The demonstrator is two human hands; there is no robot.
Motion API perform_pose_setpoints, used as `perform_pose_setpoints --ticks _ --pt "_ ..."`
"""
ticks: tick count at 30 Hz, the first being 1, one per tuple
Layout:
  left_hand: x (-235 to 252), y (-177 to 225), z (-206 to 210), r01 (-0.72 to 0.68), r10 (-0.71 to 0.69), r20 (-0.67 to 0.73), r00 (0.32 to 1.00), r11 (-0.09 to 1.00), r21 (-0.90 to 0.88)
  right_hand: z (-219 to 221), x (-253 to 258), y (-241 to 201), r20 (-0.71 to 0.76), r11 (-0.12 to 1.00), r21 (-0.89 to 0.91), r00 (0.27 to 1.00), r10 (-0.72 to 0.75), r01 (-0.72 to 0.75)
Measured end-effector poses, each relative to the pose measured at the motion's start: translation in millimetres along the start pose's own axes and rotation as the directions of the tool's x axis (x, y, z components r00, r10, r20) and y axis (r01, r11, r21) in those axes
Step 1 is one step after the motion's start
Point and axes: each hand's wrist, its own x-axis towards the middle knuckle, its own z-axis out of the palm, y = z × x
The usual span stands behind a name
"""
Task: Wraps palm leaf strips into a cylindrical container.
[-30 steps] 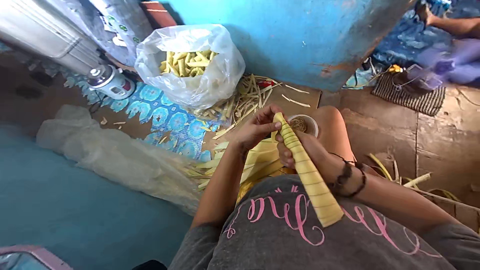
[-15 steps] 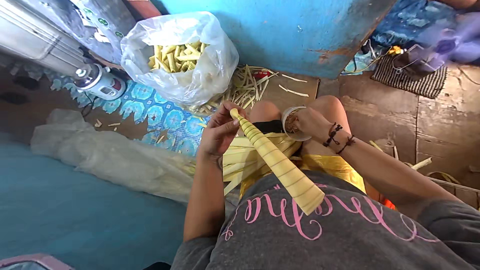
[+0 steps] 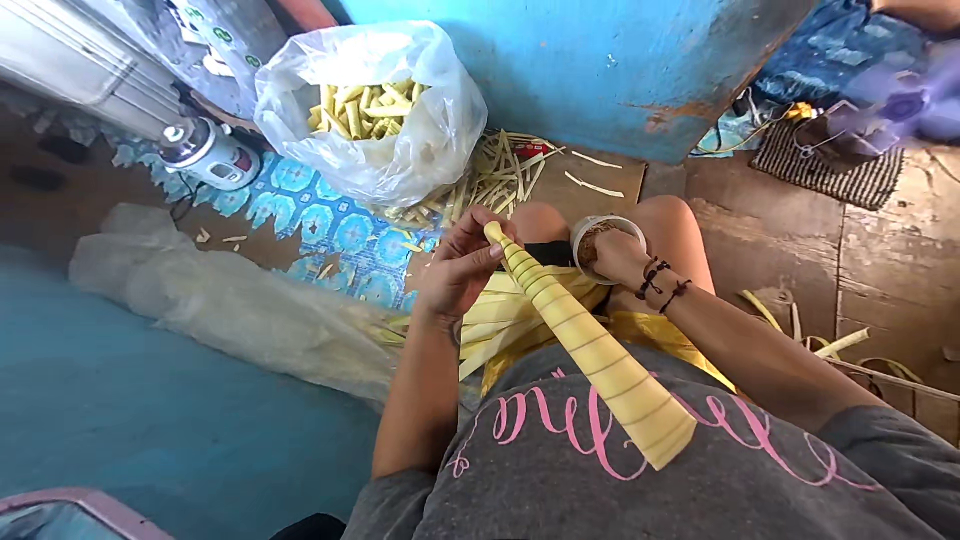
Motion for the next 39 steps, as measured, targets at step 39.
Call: perform_pose_setpoints --ticks 39 --pt "0 -26 50 0.141 -0.114 0.198 0.974 0.982 -0.129 -68 -122 -54 -0.721 0.273 0.540 0.605 -0.338 0.796"
